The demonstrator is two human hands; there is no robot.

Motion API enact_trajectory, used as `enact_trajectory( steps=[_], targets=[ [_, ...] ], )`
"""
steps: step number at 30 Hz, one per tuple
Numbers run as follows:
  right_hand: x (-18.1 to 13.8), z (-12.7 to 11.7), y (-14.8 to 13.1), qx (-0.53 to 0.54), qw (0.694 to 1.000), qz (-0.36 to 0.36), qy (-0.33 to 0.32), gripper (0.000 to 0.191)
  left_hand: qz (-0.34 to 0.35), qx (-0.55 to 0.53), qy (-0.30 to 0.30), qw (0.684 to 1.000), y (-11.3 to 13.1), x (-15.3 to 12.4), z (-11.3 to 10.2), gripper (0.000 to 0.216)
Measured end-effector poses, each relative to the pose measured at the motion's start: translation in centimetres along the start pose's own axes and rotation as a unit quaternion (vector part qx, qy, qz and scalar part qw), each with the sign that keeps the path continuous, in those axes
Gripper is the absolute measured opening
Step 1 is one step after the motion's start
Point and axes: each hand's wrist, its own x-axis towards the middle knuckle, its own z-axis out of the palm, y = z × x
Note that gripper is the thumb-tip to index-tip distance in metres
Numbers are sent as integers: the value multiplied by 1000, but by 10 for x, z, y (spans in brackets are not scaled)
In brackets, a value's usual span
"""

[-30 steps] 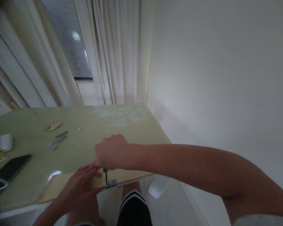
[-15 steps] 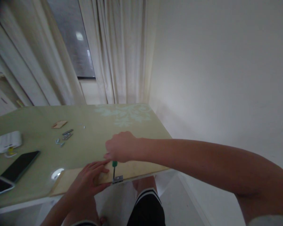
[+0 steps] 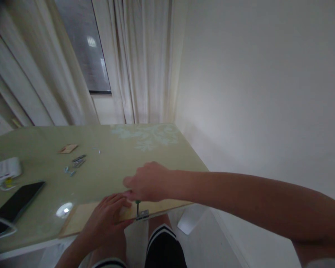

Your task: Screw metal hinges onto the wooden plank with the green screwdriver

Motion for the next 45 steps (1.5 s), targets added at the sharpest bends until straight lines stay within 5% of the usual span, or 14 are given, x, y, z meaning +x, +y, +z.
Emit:
enact_trajectory(
  steps=[2,4,7,10,12,18,21,25,31,37,39,43,45],
  targets=[
    [-7,3,-9,-25,987,-157,35,24,15,2,9,1000,-2,-1,2,36],
    [-12,6,-16,-28,977,-202,61,22,28,1,18,999,-5,-1,3,39],
    [-10,9,-15,26,998,17,54,51,29,5,18,999,-7,-2,4,37],
    [-8,15,-9,62,973,214,57,67,31,14,18,999,-8,-2,3,34],
    [-10,22,-11,73,969,217,90,51,37,17,18,999,-7,-2,3,33],
    [-14,62,-47,50,957,7,287,27,66,22,42,997,-11,-4,9,28],
    [-5,80,-60,46,932,95,346,30,83,24,47,995,-15,-5,12,32],
    [-5,80,-54,71,923,215,312,35,77,32,44,996,-16,-5,10,42],
    [-38,59,-20,100,956,-85,263,31,69,21,38,997,-21,-5,13,40],
    [-30,33,0,96,972,192,91,64,44,37,36,998,-19,-6,14,33],
    [-21,23,2,81,986,129,70,57,41,42,32,998,-16,-5,11,34],
    [-18,10,-1,23,990,-112,83,29,42,49,28,997,-9,-2,6,35],
    [-20,7,-3,17,991,-110,79,30,47,47,27,997,-7,-1,3,36]
  ],
)
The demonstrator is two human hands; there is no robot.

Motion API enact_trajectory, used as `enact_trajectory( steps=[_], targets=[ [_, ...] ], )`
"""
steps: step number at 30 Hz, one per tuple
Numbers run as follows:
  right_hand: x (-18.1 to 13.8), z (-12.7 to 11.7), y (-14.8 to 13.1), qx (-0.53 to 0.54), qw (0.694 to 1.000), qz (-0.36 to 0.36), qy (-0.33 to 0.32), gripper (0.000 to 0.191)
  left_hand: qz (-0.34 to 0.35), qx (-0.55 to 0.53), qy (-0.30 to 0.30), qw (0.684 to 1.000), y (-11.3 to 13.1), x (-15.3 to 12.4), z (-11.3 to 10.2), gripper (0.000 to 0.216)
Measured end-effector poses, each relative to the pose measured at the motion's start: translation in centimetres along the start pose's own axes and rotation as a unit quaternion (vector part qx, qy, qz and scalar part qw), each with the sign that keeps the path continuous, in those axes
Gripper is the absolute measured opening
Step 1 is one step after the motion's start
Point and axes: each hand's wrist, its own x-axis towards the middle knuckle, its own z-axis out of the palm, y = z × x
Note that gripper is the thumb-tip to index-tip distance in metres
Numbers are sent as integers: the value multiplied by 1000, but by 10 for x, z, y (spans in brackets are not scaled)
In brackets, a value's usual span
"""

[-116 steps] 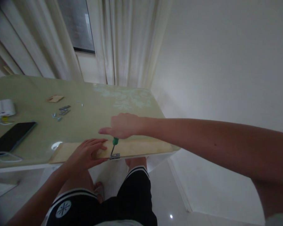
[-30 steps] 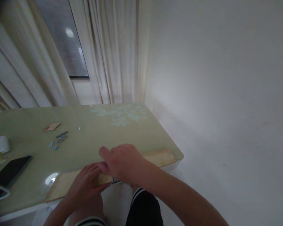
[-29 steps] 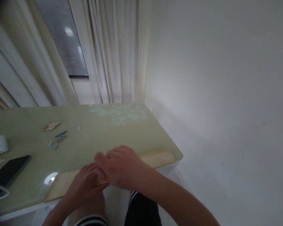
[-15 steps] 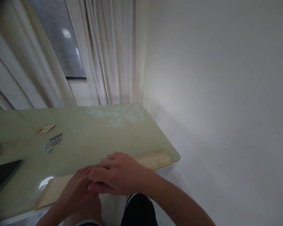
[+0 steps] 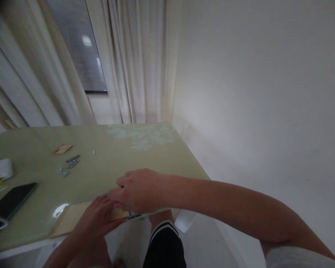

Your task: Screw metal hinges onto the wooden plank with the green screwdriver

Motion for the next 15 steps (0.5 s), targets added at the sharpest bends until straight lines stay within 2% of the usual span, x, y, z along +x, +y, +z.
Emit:
enact_trajectory(
  steps=[3,5,7,10,12,13,15],
  targets=[
    [2,-2,0,0,986,164,-37,49,1,-7,0,1000,1,0,-1,37],
    [6,-2,3,-13,976,209,-56,55,-8,-9,3,1000,1,-1,-1,33],
    [8,-2,4,-26,985,155,-69,48,-19,-12,0,1000,1,-2,0,31],
    [7,-3,2,-38,997,-30,-53,28,-22,-13,-14,1000,1,-2,0,38],
    [4,-4,1,-32,994,-105,-24,23,-23,-9,-18,1000,3,0,-2,41],
    [3,-4,1,-23,995,-93,-16,24,-25,-8,-18,1000,4,1,-3,40],
    [3,-4,2,3,1000,16,-26,32,-24,-9,-18,1000,5,3,-6,35]
  ],
)
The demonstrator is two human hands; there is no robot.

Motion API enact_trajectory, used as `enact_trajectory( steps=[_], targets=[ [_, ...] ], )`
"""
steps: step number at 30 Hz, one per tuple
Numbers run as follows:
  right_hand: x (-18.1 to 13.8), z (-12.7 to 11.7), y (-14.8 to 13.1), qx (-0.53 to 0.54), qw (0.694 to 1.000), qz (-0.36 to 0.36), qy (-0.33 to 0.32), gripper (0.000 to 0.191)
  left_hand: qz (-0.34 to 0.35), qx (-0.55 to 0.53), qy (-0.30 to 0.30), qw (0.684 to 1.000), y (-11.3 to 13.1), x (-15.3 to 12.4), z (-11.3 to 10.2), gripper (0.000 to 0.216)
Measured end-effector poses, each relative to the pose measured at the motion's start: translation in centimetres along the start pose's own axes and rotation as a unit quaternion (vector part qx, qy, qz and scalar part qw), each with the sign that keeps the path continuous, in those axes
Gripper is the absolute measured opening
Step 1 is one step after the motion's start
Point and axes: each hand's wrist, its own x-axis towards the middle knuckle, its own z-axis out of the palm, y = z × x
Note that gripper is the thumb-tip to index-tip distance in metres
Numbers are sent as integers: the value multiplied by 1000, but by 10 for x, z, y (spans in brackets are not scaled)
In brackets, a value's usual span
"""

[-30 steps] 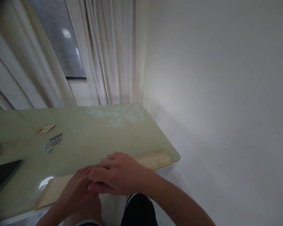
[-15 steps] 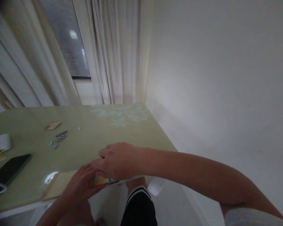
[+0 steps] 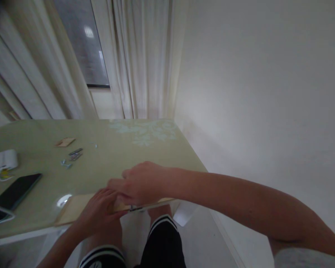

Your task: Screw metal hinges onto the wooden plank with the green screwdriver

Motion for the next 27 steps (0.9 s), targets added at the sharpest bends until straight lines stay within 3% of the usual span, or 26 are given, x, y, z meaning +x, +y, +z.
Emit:
enact_trajectory(
  steps=[2,4,6,9,11,13,16,18,20,22,24,25,27],
  targets=[
    [3,1,4,17,992,126,-18,46,8,-4,0,1000,1,1,-2,32],
    [6,1,8,24,984,176,-25,55,12,-10,3,1000,1,1,-2,30],
    [7,1,9,20,990,140,-27,50,9,-16,5,1000,-1,0,-1,30],
    [3,-1,4,-1,1000,1,-29,32,6,-20,3,1000,-3,-2,2,33],
    [-1,-2,0,-12,999,-51,-15,28,3,-15,-1,1000,-4,-3,3,33],
    [-2,-3,-2,-3,1000,9,-4,33,3,-12,1,1000,-5,-4,4,31],
    [1,-1,2,29,982,187,-24,56,11,-16,7,1000,-5,-3,4,30],
    [4,0,6,36,975,216,-38,58,17,-20,5,1000,-4,-2,3,30],
    [5,0,7,26,989,144,-37,45,15,-21,-2,1000,-3,-2,2,30],
    [4,-2,5,4,999,16,-29,32,8,-22,-4,1000,-2,-2,1,32],
    [2,-3,2,-11,997,-77,-19,30,0,-25,-1,1000,-1,-2,1,35],
    [2,-4,1,-12,996,-86,-17,30,-1,-25,2,1000,-1,-2,1,35],
    [2,-4,1,6,1000,-17,-20,33,4,-22,3,1000,-1,-3,0,35]
  ],
)
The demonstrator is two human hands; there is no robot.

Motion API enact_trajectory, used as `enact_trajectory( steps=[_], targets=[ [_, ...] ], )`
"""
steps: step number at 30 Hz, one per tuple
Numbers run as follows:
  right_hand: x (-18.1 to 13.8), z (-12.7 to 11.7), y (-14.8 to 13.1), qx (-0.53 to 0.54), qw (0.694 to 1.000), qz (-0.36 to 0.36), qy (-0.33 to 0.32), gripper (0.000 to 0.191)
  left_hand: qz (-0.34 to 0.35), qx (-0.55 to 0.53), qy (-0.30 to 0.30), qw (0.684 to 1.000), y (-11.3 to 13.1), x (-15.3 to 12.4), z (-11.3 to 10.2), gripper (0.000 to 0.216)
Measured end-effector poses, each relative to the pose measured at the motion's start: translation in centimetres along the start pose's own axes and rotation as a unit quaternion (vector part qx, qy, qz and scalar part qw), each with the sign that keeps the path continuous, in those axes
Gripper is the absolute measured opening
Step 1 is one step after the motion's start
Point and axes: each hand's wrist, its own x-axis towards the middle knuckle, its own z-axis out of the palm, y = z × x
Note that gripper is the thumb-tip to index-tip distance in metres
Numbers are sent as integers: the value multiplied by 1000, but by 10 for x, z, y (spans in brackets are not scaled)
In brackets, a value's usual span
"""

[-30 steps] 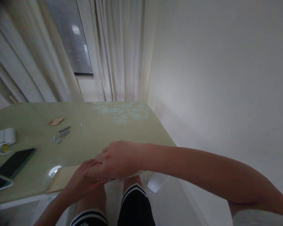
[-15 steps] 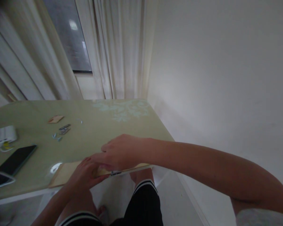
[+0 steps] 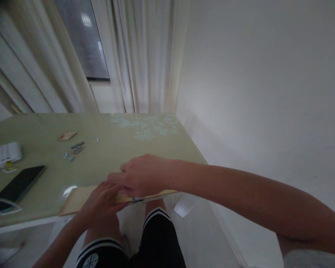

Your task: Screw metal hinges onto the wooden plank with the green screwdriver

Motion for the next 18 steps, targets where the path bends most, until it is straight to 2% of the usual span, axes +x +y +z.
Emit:
enact_trajectory(
  steps=[2,4,6,9,11,13,16,18],
  targets=[
    [1,1,2,26,993,116,-11,44,7,4,-4,1000,1,0,-1,34],
    [3,2,5,43,983,179,-19,52,2,8,-7,1000,2,1,-2,32],
    [3,2,7,49,987,151,-19,44,-4,9,-12,1000,3,1,-3,30],
    [0,0,8,43,999,19,-13,27,-9,11,-15,1000,4,1,-2,33],
    [-3,-1,8,28,999,-39,-11,24,-12,8,-15,1000,3,1,-2,34],
    [-4,-1,8,17,1000,-17,-15,28,-12,3,-13,1000,2,1,-1,33],
    [-2,1,8,12,995,98,-20,44,-12,-3,-8,1000,2,1,-2,32],
    [1,3,7,6,991,130,-19,51,-14,-2,-10,1000,3,2,-4,32]
  ],
)
